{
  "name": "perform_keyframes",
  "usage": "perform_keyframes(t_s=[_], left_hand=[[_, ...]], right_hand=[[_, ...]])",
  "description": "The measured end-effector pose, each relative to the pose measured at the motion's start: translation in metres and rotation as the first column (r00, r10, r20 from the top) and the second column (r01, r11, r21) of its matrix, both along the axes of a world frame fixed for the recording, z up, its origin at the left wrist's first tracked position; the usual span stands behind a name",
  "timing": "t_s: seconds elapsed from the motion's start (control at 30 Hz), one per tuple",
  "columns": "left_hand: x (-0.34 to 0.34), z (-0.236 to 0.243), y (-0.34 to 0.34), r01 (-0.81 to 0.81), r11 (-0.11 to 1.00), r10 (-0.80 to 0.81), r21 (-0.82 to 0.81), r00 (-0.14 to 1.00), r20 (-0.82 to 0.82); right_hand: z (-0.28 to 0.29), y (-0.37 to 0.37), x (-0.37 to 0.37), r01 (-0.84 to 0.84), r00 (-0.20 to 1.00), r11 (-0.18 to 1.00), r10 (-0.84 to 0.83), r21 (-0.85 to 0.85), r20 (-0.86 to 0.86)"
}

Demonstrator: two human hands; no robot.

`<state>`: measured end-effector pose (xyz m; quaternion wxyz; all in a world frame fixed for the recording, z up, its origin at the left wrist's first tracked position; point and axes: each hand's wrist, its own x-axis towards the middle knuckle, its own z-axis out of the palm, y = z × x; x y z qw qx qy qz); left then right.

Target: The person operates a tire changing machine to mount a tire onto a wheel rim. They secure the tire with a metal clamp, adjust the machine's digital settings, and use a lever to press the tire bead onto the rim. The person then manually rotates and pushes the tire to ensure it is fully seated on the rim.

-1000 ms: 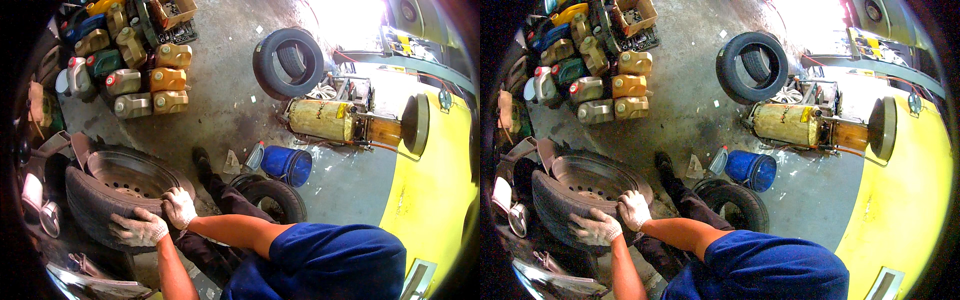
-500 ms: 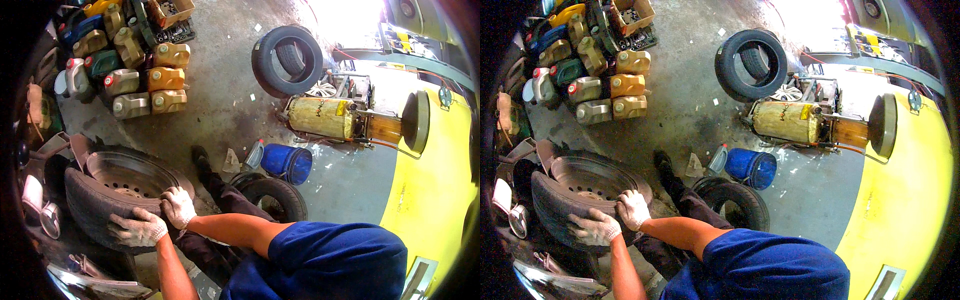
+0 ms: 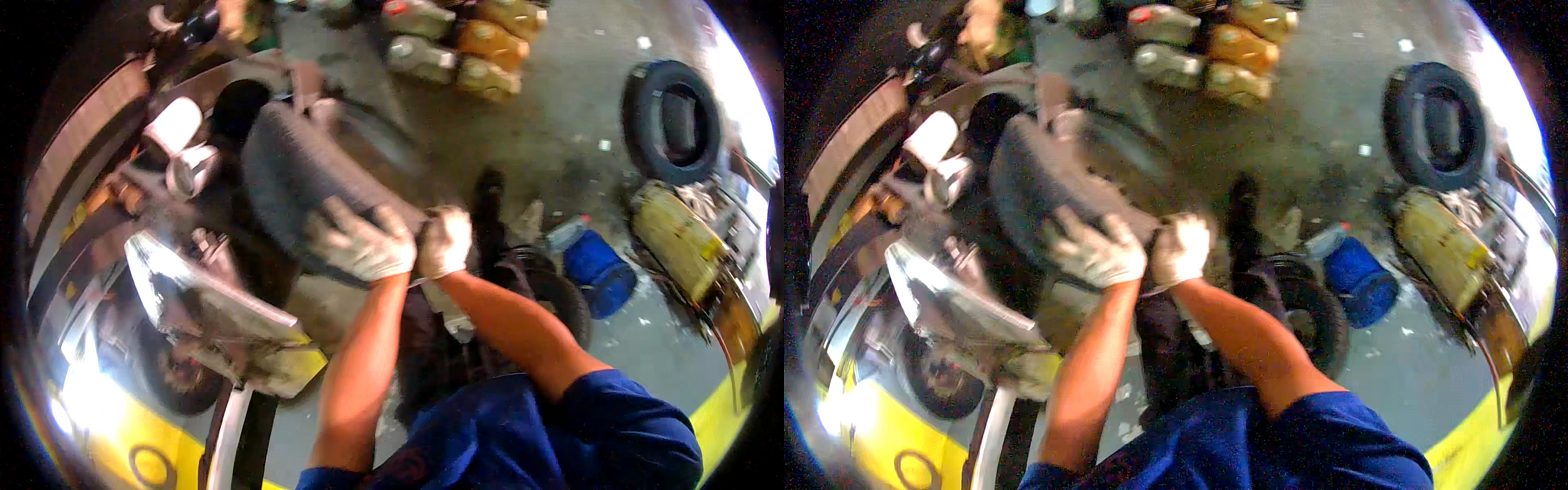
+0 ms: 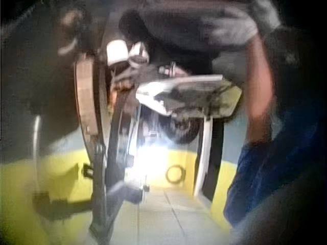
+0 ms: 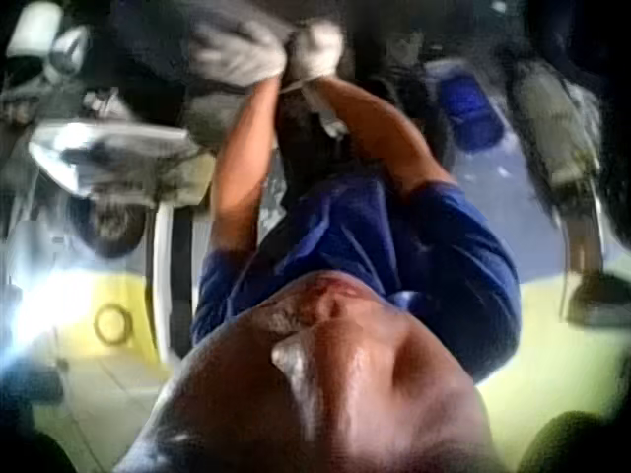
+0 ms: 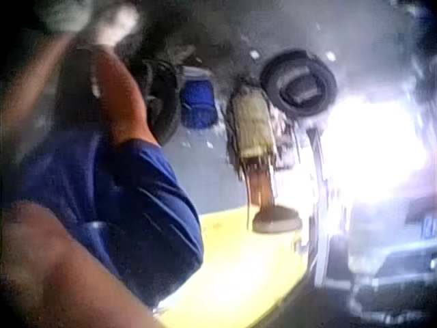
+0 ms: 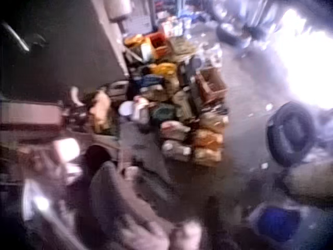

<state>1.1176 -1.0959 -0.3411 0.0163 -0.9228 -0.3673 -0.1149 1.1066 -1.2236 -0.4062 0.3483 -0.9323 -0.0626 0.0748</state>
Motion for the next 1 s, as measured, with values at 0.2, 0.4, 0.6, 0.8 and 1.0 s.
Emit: perform_keyframes(t_s=[0.2, 0.4, 0.6, 0.8, 1.0], left_hand=[[0.001, 0.008, -0.006, -0.031, 0.999, 0.03, -0.009, 0.996, -0.081], [0.001, 0.006, -0.008, -0.014, 1.0, 0.013, -0.006, 0.997, -0.071], [0.001, 0.005, -0.008, -0.031, 0.999, 0.029, -0.018, 0.995, -0.096], [0.002, 0.008, -0.008, -0.036, 0.999, 0.034, -0.031, 0.995, -0.089], [0.001, 0.007, -0.008, -0.048, 0.998, 0.044, -0.033, 0.994, -0.104]], right_hand=[[0.023, -0.005, 0.01, -0.048, 0.987, 0.998, 0.055, 0.051, -0.149], [0.025, -0.007, 0.012, -0.026, 0.988, 0.998, 0.035, 0.061, -0.152], [0.024, -0.005, 0.011, -0.033, 0.99, 0.998, 0.04, 0.053, -0.137], [0.022, -0.005, 0.01, -0.031, 0.991, 0.998, 0.038, 0.054, -0.132], [0.025, -0.005, 0.011, -0.018, 0.987, 0.999, 0.025, 0.047, -0.157]])
